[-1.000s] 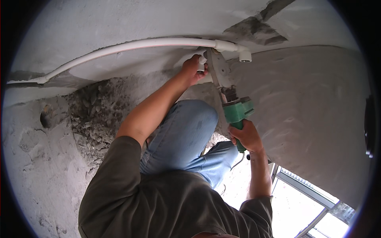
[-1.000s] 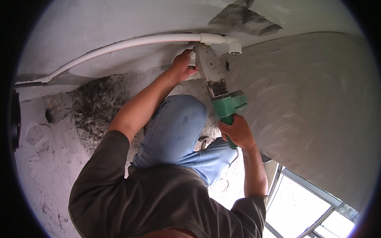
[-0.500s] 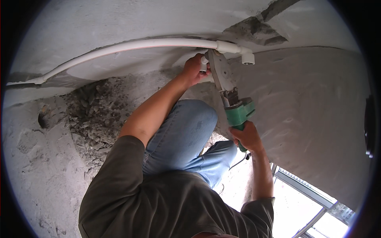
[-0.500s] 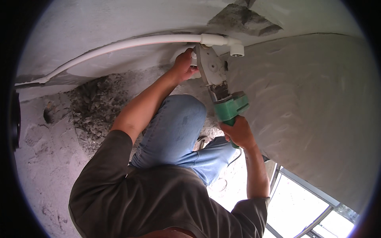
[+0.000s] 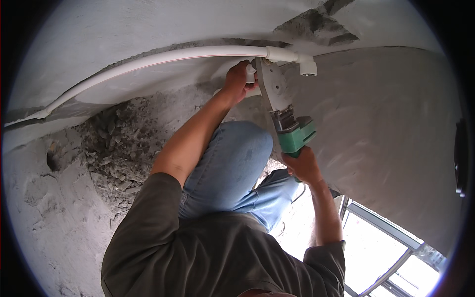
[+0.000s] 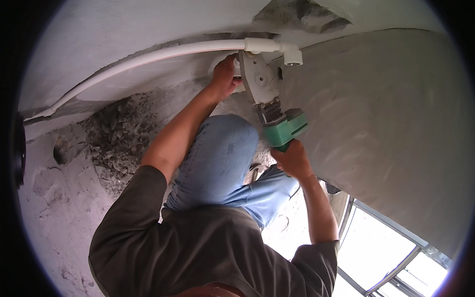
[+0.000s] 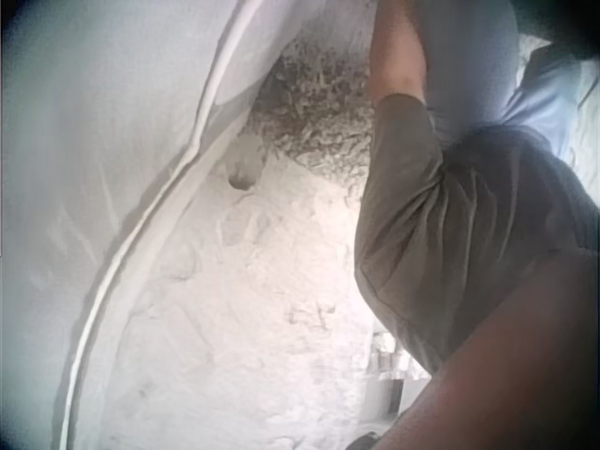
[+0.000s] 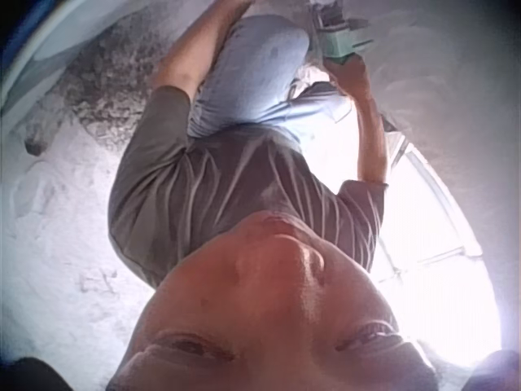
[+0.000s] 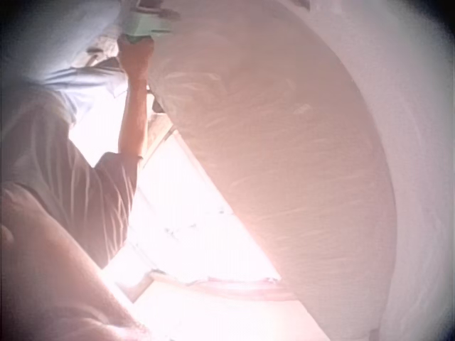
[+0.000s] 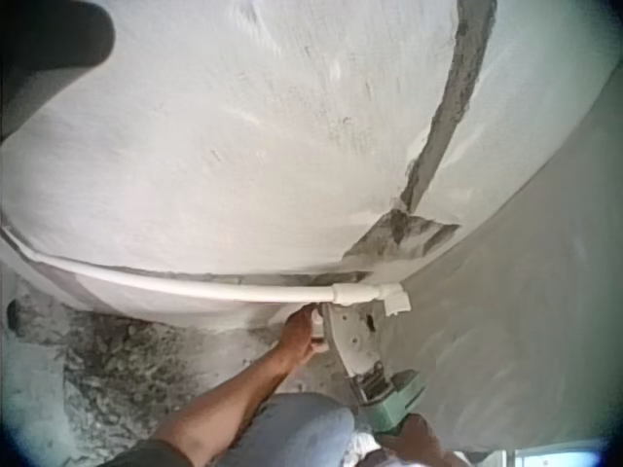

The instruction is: Connecting plastic water pipes using a heat fusion welding tool and elbow fittings.

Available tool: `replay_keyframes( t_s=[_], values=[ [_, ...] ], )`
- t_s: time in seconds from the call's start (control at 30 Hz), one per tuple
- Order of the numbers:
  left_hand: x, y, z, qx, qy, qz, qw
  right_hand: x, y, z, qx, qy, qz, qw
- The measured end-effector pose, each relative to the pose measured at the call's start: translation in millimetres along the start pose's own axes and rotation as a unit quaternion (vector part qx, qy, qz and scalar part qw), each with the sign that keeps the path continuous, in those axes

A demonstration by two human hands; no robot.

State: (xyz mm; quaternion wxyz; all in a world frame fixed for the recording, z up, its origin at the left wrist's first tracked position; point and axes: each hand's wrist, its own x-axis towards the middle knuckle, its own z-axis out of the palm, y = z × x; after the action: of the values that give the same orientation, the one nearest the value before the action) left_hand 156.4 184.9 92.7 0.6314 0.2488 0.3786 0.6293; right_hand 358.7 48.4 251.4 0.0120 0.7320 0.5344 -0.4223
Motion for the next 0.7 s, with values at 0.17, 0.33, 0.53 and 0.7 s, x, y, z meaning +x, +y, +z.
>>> replay_keyframes(
  t_s=[0.17,0.33,0.53,0.7],
  values=[
    [10,5,11,-0.144,0.02,-0.19,0.971,18,13,-51,-0.068,-0.013,-0.014,0.998],
    [29,-16,-13,-0.16,-0.027,-0.182,0.97,20,5,-40,-0.058,-0.018,0.008,0.998],
    [39,-47,-15,-0.144,0.004,-0.122,0.982,9,13,-12,-0.049,0.02,-0.073,0.996],
    [36,-45,-18,-0.109,-0.014,-0.121,0.987,5,2,-22,-0.065,0.01,-0.054,0.996]
  ],
)
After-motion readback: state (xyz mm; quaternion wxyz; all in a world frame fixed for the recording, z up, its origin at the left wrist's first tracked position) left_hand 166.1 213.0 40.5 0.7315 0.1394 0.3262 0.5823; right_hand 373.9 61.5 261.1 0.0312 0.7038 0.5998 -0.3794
